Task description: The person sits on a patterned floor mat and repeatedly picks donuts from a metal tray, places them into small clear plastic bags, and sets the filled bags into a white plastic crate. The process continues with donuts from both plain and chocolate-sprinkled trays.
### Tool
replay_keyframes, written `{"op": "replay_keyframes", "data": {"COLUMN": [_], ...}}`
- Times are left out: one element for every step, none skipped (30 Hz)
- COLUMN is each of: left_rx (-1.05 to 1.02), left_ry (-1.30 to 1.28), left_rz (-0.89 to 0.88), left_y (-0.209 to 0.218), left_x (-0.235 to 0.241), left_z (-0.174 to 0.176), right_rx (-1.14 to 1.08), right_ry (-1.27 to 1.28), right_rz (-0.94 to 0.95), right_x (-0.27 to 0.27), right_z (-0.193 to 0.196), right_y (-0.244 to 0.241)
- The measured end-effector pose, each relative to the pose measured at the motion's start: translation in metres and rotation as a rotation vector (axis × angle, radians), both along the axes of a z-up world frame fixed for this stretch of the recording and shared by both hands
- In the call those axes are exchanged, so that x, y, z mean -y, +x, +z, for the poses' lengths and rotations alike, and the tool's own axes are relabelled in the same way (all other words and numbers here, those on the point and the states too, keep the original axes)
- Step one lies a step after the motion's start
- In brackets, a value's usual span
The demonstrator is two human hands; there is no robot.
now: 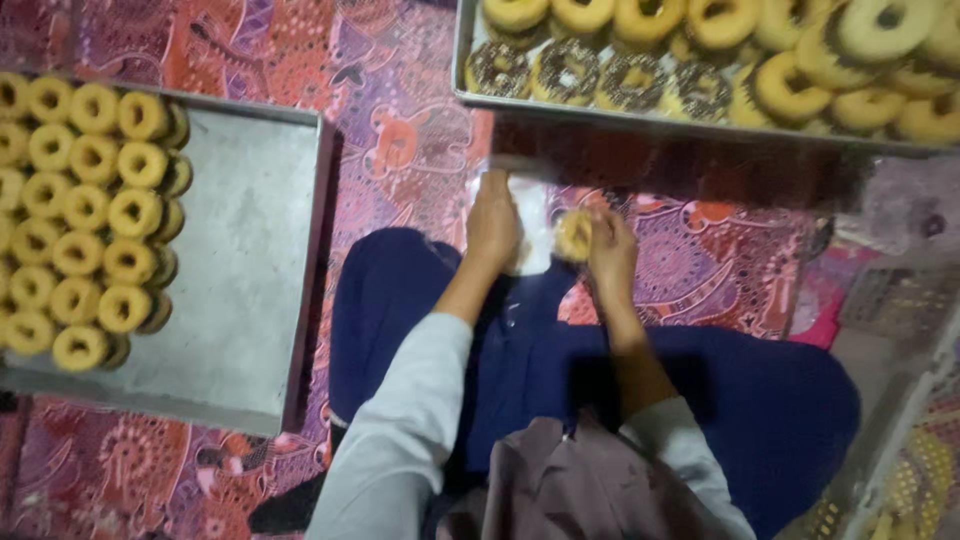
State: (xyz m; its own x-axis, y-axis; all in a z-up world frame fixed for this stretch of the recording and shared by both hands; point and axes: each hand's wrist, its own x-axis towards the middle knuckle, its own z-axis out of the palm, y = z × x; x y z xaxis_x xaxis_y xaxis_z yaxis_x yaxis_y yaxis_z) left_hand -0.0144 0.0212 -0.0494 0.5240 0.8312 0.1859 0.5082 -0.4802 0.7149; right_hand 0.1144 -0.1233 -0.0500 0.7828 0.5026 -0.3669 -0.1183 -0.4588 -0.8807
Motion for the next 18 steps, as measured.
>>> {"op": "replay_keyframes", "data": {"left_rx": [-0.092,-0.182,-0.272,-0.375,-0.41,-0.452,-0.494,-0.399,-0.304,-0.211,-0.079,0.055,0.189,0.277,0.365,0.453,0.449,0.442], "left_ry": [-0.035,-0.031,-0.026,-0.03,-0.026,-0.027,-0.028,-0.054,-0.08,-0.104,-0.067,-0.031,0.006,0.07,0.133,0.19,-0.028,-0.244], "left_rz": [0.017,-0.015,-0.046,-0.071,-0.113,-0.146,-0.18,-0.197,-0.213,-0.234,-0.199,-0.168,-0.138,-0.1,-0.062,-0.024,0.017,0.055], "left_y": [0.008,0.012,0.017,0.018,0.015,0.006,0.003,0.003,0.005,0.006,0.007,0.008,0.008,0.009,0.01,0.011,0.012,0.013], "left_x": [-0.008,-0.013,-0.02,-0.023,-0.021,-0.015,-0.01,-0.006,-0.001,0.004,0.008,0.013,0.014,0.011,0.003,-0.001,-0.003,-0.004], "left_z": [-0.016,-0.029,-0.038,-0.044,-0.046,-0.044,-0.038,-0.027,-0.012,0.005,0.023,0.042,0.06,0.076,0.089,0.099,0.107,0.112], "right_rx": [-0.012,-0.022,0.321,0.65,0.978,0.875,0.771,0.665,0.566,0.465,0.364,0.264,0.165,0.072,0.174,0.275,0.375,0.565], "right_ry": [-0.112,-0.22,-0.183,-0.149,-0.112,-0.009,0.092,0.192,0.116,0.04,-0.033,-0.031,-0.029,-0.027,0.064,0.149,0.233,0.239], "right_rz": [0.032,0.06,0.116,0.186,0.26,0.255,0.249,0.236,0.259,0.277,0.296,0.298,0.301,0.305,0.346,0.387,0.429,0.383], "right_x": [0.008,0.011,0.011,0.01,0.007,0.002,-0.007,-0.018,-0.029,-0.04,-0.049,-0.055,-0.059,-0.061,-0.061,-0.056,-0.05,-0.045], "right_z": [0.001,0.003,0.005,0.005,0.006,0.006,0.006,0.007,0.011,0.015,0.022,0.031,0.042,0.054,0.068,0.082,0.097,0.113], "right_y": [0.008,0.015,0.021,0.02,0.018,0.013,0.008,0.007,0.008,0.008,0.009,0.01,0.01,0.011,0.009,0.007,0.004,-0.001]}}
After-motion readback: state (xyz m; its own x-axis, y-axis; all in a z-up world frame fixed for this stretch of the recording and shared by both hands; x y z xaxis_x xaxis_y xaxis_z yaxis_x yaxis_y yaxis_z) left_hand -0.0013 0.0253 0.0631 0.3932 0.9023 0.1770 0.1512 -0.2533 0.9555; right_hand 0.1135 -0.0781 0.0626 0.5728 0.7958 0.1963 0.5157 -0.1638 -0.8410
